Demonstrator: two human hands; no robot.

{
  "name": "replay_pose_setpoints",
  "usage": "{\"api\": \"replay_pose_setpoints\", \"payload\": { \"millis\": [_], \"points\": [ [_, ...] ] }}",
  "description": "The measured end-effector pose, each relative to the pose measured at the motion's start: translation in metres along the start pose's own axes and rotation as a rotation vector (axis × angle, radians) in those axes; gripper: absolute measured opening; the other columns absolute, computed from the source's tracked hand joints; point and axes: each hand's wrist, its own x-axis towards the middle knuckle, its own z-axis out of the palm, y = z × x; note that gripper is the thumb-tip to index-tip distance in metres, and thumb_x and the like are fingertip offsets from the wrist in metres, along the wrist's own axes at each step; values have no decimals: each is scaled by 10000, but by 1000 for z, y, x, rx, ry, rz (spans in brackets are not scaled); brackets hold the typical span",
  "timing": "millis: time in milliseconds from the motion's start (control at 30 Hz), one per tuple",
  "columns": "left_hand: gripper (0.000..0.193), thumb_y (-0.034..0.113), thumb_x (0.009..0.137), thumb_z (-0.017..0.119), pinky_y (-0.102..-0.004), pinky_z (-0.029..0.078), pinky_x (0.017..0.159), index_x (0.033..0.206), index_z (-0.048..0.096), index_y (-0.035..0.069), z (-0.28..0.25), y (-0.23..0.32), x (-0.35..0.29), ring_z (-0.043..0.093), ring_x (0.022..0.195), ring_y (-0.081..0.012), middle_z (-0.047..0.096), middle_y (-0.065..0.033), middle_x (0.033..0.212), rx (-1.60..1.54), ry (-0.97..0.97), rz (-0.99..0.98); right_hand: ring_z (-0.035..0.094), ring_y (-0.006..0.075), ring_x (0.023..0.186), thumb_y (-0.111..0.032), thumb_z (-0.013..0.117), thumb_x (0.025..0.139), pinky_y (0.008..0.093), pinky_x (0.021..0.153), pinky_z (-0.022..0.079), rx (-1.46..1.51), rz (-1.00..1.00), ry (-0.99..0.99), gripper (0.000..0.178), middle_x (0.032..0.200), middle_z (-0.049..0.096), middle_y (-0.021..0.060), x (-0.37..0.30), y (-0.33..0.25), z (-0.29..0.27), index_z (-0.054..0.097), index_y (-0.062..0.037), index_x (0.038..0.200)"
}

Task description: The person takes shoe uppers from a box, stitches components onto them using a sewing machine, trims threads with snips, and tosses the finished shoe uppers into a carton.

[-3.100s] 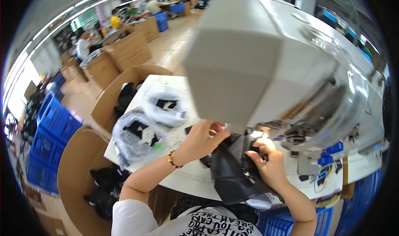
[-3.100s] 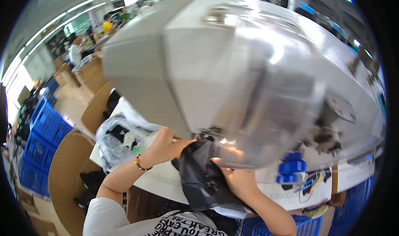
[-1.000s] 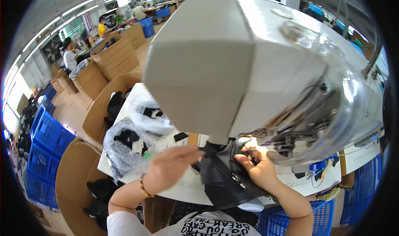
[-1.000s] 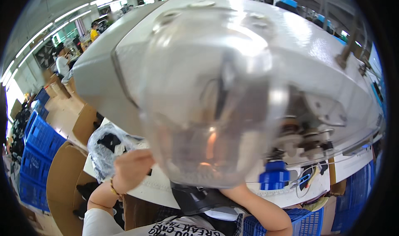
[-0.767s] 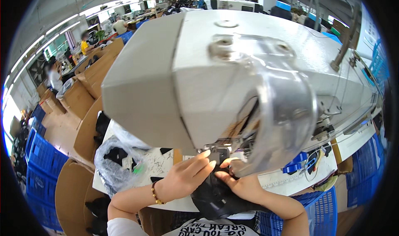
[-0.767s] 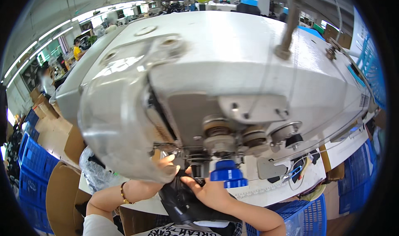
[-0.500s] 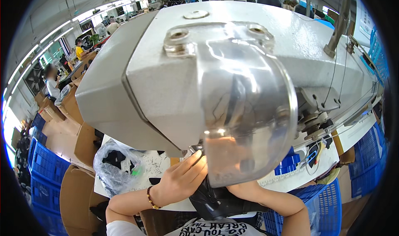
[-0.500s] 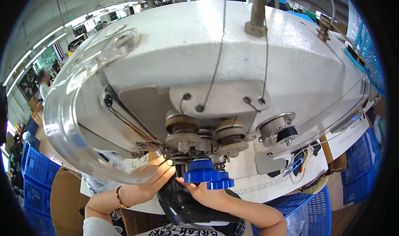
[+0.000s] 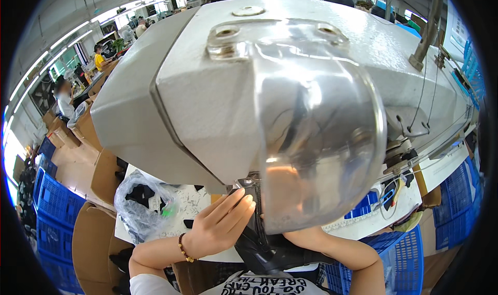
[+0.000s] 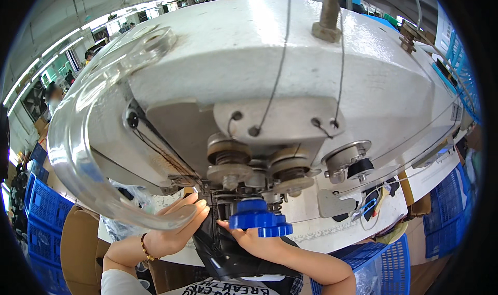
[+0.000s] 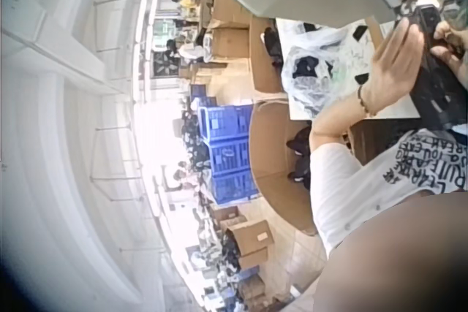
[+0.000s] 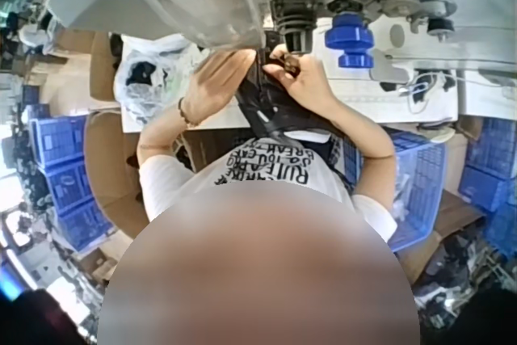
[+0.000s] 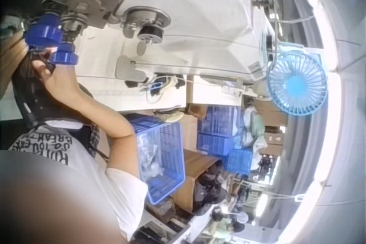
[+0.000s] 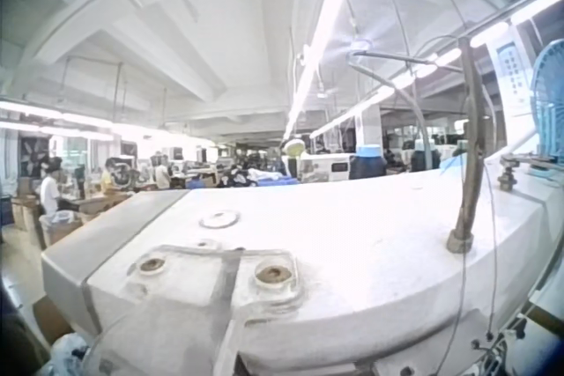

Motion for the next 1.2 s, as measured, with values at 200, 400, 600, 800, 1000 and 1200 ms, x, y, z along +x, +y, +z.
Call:
{"api": "replay_pose_setpoints", "payload": {
  "millis": [200, 400, 600, 800, 1000, 1200],
  "points": [
    [205, 30, 553, 571, -281, 498, 707, 752, 599, -11, 3, 1, 4, 536, 921, -234, 555, -81, 857, 0, -6, 32, 592, 228, 767, -102, 469, 806, 302, 670, 468, -12, -17, 43, 201, 826, 599, 140, -3, -10, -3, 617, -84, 941],
    [399, 26, 579, 540, -381, 441, 818, 969, 533, -58, 5, -2, -7, 501, 951, -314, 514, -153, 987, -108, -152, 47, 592, 244, 721, -111, 496, 800, 315, 630, 474, -72, -70, 50, 181, 792, 598, 131, -3, -6, -3, 619, -107, 933],
    [397, 25, 570, 535, -374, 438, 824, 958, 532, -59, 9, -2, -5, 497, 963, -311, 510, -164, 1001, -111, -226, 47, 591, 251, 710, -133, 540, 788, 315, 590, 482, -60, -139, 82, 123, 805, 599, 108, -2, 2, -2, 617, -107, 880],
    [407, 26, 576, 526, -374, 431, 834, 971, 523, -69, 9, 1, -4, 496, 964, -317, 508, -174, 1004, -106, -217, 13, 589, 217, 685, -135, 516, 803, 300, 571, 483, -164, -234, 81, 156, 778, 595, 97, -3, 11, -1, 598, -90, 929],
    [262, 69, 577, 550, -299, 472, 756, 820, 583, -22, 4, 3, 7, 507, 948, -238, 540, -91, 903, 38, -109, 22, 533, 175, 708, -148, 501, 811, 282, 623, 444, -88, -57, -67, 184, 783, 547, 76, 2, 6, 0, 529, -50, 964],
    [270, 78, 621, 551, -282, 447, 738, 871, 582, -20, 5, 7, 9, 508, 941, -224, 533, -95, 946, 63, -116, -33, 488, 114, 757, -91, 559, 784, 250, 698, 427, -117, -68, -5, 119, 782, 498, 39, -3, 23, 8, 504, -19, 861]
  ]
}}
